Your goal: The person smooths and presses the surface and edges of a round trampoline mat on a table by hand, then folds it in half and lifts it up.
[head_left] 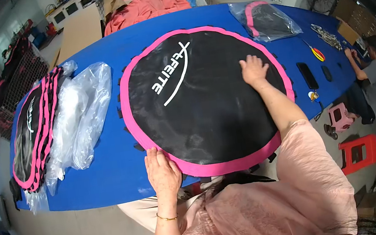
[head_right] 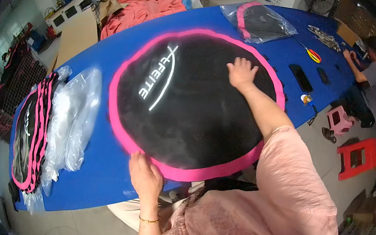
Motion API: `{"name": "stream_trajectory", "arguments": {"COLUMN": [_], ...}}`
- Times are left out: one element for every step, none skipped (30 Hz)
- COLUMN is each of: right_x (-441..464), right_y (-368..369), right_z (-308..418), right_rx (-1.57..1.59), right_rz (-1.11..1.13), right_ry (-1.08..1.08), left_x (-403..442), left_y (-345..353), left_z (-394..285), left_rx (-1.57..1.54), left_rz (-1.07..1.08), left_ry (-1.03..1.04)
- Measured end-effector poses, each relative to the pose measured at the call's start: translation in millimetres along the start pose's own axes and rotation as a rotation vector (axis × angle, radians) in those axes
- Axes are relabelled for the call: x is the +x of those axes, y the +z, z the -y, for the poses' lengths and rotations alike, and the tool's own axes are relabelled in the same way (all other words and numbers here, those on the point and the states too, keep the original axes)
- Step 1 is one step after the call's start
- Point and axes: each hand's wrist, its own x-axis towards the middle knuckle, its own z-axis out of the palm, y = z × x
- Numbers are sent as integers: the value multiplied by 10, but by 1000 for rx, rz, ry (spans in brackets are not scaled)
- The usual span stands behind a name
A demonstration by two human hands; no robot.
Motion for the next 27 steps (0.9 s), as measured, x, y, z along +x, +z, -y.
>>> {"name": "stream_trajectory", "arguments": {"right_x": [-74,-170,-266,-405,-577,-766,-950,-1142,-1304,-1470,-1569,-1568,-1565,-1562,-1426,-1262,-1097,-947,-788,-602,-423,-272,-136,-11,85,150,189], "right_y": [-81,-192,-170,-317,-537,-770,-847,-1086,-883,-1026,-1174,-1162,-1137,-1120,-1219,-1283,-1309,-1170,-946,-723,-507,-306,-179,-145,-66,38,110], "right_z": [169,357,548,745,916,985,1068,1166,1227,1174,1123,1071,985,876,750,643,527,343,147,-2,-122,-226,-285,-283,-200,-91,24], "right_rx": [51,52,98,166,236,141,141,183,356,429,502,500,461,420,230,133,36,-7,-51,7,66,53,43,39,45,52,59], "right_rz": [0,-22,-134,-143,-74,-82,-99,23,84,133,184,184,164,146,118,166,212,142,68,59,47,18,-10,55,48,30,17], "right_ry": [-45,-117,-206,-305,-417,-664,-764,-759,-722,-781,-839,-839,-865,-889,-921,-864,-807,-764,-722,-578,-435,-331,-228,-134,-138,-56,28], "left_x": [1,-4,-9,-9,-8,-7,-7,-9,-5,-3,-6,-5,-6,-9,-12,-10,-11,-12,-1,9,-2,-12,-12,-10,-3,6,11], "left_y": [11,25,37,48,47,48,49,46,42,41,44,48,53,58,62,68,65,53,45,45,46,47,32,6,-9,-10,-5], "left_z": [4,15,26,46,48,41,28,21,20,23,27,31,37,39,46,49,45,36,24,23,29,28,13,-7,-15,-7,-2], "left_rx": [-2,10,24,24,27,25,21,19,22,25,23,28,33,29,27,26,22,17,10,7,14,21,22,13,7,8,15], "left_rz": [1,0,-1,8,10,-27,-65,-66,-67,-69,-71,-79,-85,-81,-83,-87,-86,-84,-88,-99,-98,-98,-110,-55,2,24,24], "left_ry": [13,5,-6,-1,4,5,6,6,8,10,9,20,32,33,35,37,36,39,41,39,47,53,49,19,-11,-15,-14]}}
